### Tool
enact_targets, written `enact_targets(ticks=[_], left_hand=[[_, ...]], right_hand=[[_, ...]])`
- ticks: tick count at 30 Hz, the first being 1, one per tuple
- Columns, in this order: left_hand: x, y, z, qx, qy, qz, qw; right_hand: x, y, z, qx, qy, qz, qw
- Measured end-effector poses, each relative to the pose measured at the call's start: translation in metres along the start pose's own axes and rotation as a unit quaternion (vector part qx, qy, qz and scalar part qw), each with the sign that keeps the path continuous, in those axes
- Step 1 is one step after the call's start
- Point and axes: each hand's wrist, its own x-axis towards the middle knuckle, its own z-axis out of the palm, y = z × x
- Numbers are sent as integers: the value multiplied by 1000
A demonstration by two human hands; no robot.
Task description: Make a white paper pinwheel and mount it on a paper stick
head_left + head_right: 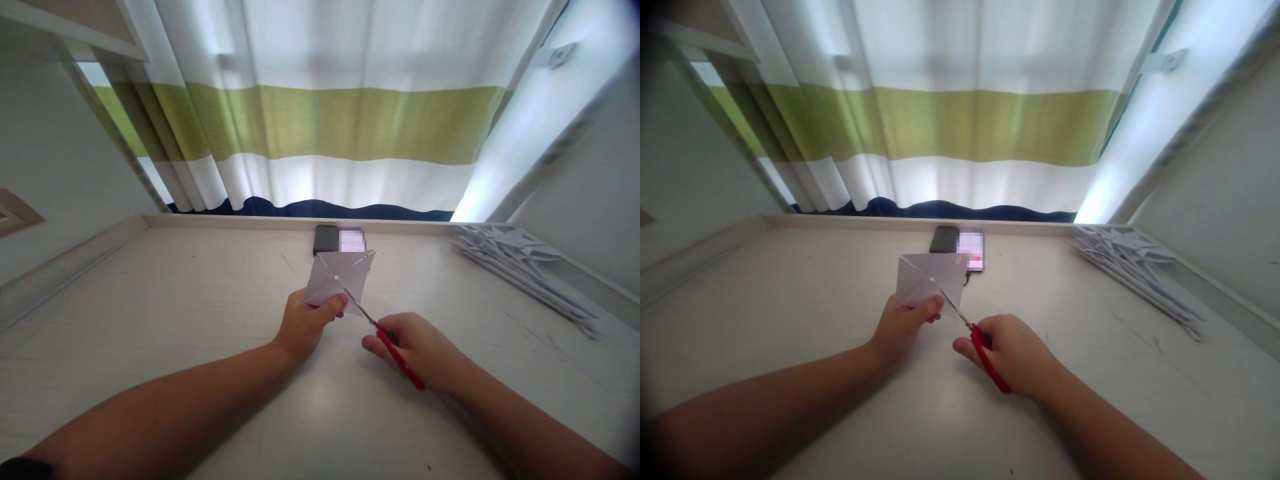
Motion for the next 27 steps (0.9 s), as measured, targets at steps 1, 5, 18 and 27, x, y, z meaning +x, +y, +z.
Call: enact_targets(ticks=[1, 5, 18, 27], left_hand=[[0, 0, 0, -1, 0, -2, 1000], [0, 0, 0, -13, 2, -3, 1000], [2, -5, -1, -7, -7, 2, 1000], [5, -8, 0, -69, 16, -9, 997]], right_hand=[[0, 0, 0, -1, 1, -1, 1000], [0, -2, -2, -4, 4, 11, 1000], [-1, -8, -2, 0, 5, 16, 1000], [2, -2, -6, -47, 20, 20, 998]])
